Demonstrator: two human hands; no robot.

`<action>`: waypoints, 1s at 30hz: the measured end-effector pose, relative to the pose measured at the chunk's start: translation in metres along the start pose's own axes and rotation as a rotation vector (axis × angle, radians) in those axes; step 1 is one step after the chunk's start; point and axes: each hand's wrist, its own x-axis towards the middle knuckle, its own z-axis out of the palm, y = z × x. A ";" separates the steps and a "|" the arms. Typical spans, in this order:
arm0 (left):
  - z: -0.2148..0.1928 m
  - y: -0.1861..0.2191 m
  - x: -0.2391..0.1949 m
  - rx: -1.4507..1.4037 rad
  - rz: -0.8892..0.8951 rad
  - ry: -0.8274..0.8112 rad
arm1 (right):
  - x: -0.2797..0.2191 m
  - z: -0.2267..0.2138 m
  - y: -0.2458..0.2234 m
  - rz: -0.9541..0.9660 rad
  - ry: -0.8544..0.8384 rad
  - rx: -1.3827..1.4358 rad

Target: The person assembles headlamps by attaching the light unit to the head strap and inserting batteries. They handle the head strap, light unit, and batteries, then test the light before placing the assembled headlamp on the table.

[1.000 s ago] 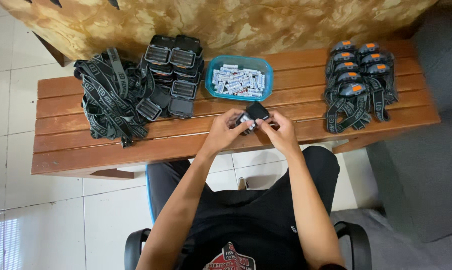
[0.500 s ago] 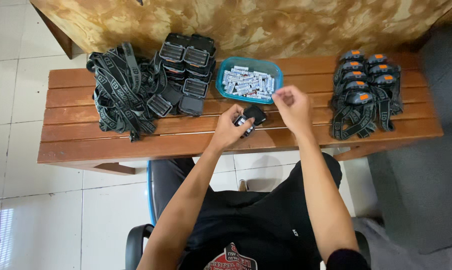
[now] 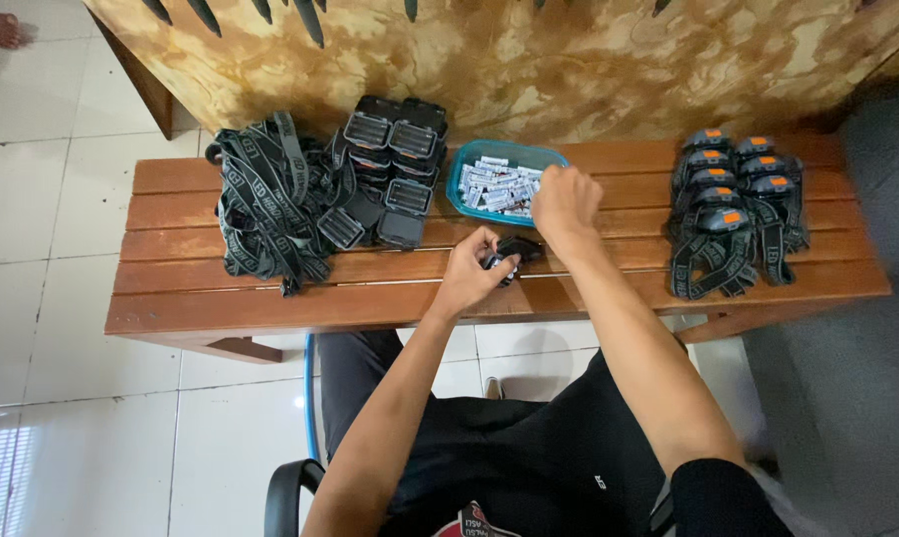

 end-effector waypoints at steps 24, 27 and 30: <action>-0.004 0.037 -0.025 0.140 0.071 0.150 | -0.083 0.054 0.090 0.123 0.294 1.626; -0.003 0.031 -0.024 0.116 0.088 0.192 | -0.082 0.059 0.094 0.093 0.292 1.618; -0.002 0.038 -0.028 0.104 0.128 0.197 | -0.080 0.068 0.097 0.089 0.317 1.652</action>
